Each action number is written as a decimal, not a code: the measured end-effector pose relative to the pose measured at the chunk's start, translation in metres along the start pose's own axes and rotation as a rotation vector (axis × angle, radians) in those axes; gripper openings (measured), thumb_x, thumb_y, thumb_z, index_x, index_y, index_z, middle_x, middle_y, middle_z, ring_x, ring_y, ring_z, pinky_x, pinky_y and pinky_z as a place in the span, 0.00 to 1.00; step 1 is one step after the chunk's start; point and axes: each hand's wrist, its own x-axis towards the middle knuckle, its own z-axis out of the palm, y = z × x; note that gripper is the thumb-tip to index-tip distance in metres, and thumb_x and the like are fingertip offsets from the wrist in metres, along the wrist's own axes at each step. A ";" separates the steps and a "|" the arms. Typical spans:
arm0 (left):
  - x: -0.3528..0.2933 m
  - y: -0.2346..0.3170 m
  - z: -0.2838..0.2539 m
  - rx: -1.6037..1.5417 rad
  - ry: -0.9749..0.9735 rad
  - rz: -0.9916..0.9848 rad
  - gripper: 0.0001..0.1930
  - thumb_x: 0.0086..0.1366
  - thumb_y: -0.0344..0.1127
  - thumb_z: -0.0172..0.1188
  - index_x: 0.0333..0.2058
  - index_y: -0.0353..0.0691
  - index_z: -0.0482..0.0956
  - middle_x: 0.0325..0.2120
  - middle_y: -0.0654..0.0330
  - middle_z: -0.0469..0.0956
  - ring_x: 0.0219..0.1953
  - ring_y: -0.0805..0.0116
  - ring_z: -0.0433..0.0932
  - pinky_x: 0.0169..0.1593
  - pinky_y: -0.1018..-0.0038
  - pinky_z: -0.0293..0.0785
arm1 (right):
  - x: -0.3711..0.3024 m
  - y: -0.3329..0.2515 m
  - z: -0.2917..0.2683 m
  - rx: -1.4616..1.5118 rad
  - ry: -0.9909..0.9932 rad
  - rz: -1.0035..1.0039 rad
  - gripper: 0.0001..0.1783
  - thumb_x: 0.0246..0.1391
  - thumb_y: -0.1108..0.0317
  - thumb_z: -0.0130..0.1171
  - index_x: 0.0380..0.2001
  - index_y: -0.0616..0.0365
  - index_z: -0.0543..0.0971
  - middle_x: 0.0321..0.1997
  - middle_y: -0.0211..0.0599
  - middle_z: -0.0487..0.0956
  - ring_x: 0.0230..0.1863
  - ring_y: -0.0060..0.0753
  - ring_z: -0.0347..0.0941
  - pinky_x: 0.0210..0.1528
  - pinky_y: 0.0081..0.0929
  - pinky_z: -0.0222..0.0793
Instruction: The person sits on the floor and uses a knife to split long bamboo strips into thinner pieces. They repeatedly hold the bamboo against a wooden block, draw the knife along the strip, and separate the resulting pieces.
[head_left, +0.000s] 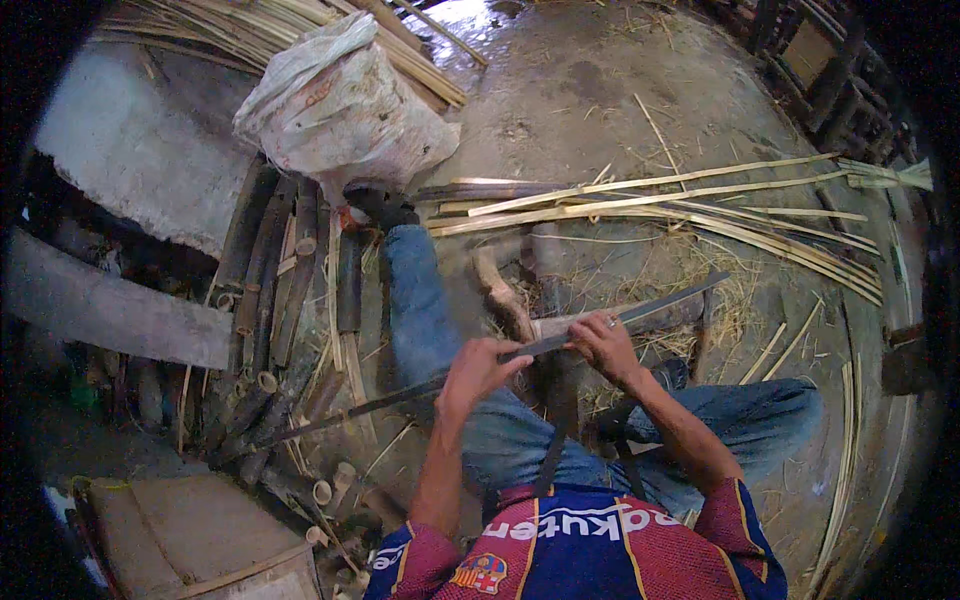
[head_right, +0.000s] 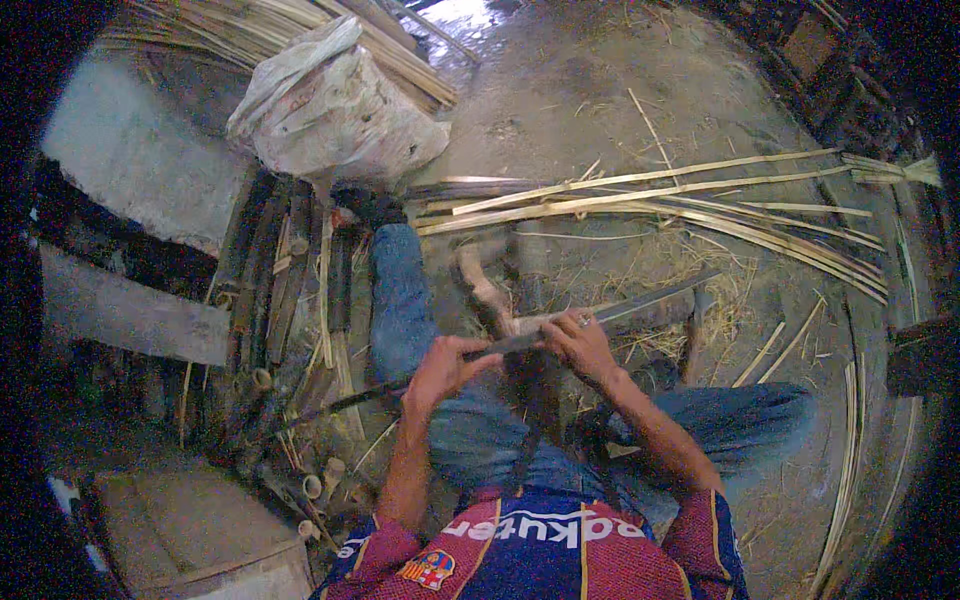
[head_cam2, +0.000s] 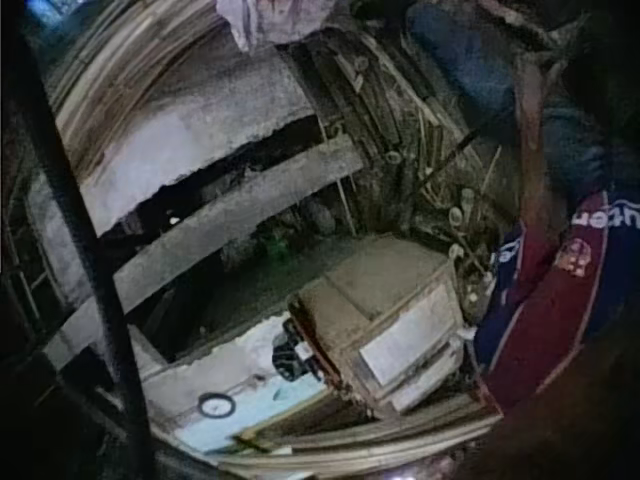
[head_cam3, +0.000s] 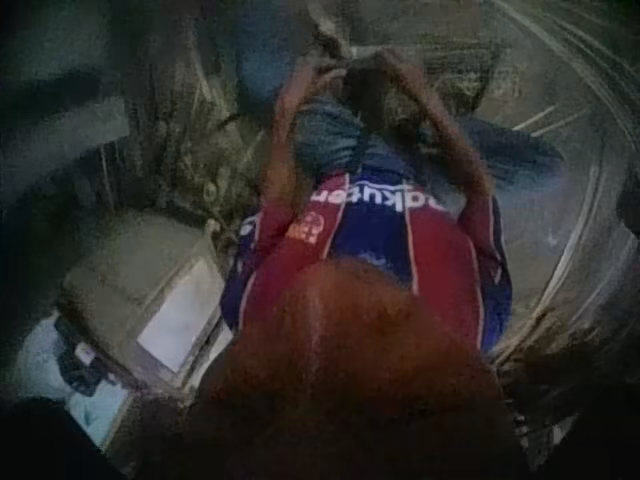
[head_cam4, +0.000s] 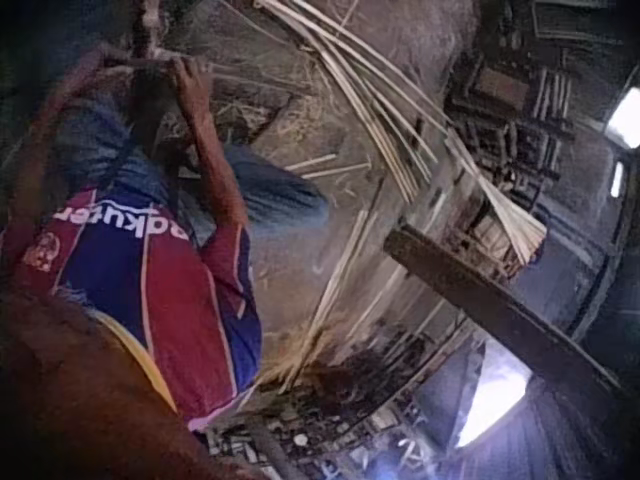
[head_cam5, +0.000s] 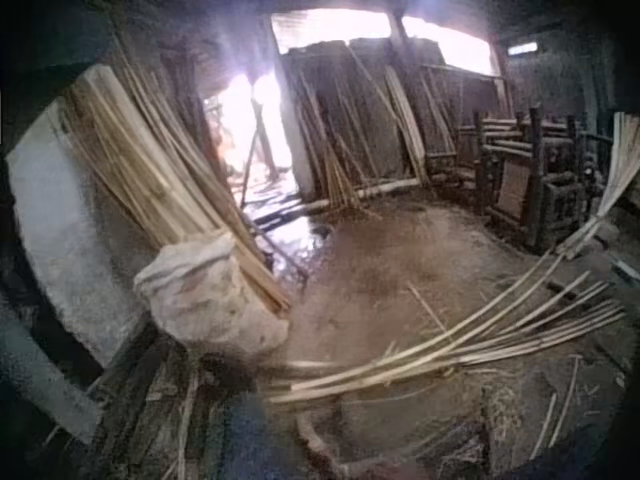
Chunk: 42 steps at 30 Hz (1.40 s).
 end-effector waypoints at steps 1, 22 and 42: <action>0.001 0.005 -0.004 0.009 0.026 0.034 0.19 0.59 0.48 0.66 0.42 0.40 0.84 0.32 0.48 0.82 0.37 0.50 0.81 0.43 0.63 0.75 | 0.007 -0.001 -0.008 -0.001 0.018 0.001 0.17 0.46 0.62 0.69 0.39 0.54 0.78 0.39 0.37 0.78 0.39 0.47 0.74 0.43 0.41 0.67; -0.122 -0.223 -0.050 0.454 0.596 -0.214 0.62 0.43 0.72 0.66 0.71 0.53 0.45 0.72 0.48 0.35 0.73 0.49 0.35 0.70 0.43 0.40 | -0.037 0.148 -0.267 -0.324 -0.195 0.737 0.35 0.61 0.41 0.52 0.07 0.53 0.71 0.06 0.32 0.62 0.13 0.36 0.55 0.56 0.41 0.55; 0.037 0.161 0.051 0.037 0.249 0.285 0.31 0.65 0.43 0.61 0.62 0.37 0.62 0.52 0.45 0.70 0.54 0.55 0.71 0.58 0.63 0.64 | -0.024 -0.037 -0.037 1.124 0.966 1.076 0.24 0.70 0.51 0.43 0.54 0.60 0.70 0.50 0.34 0.74 0.51 0.28 0.70 0.55 0.28 0.66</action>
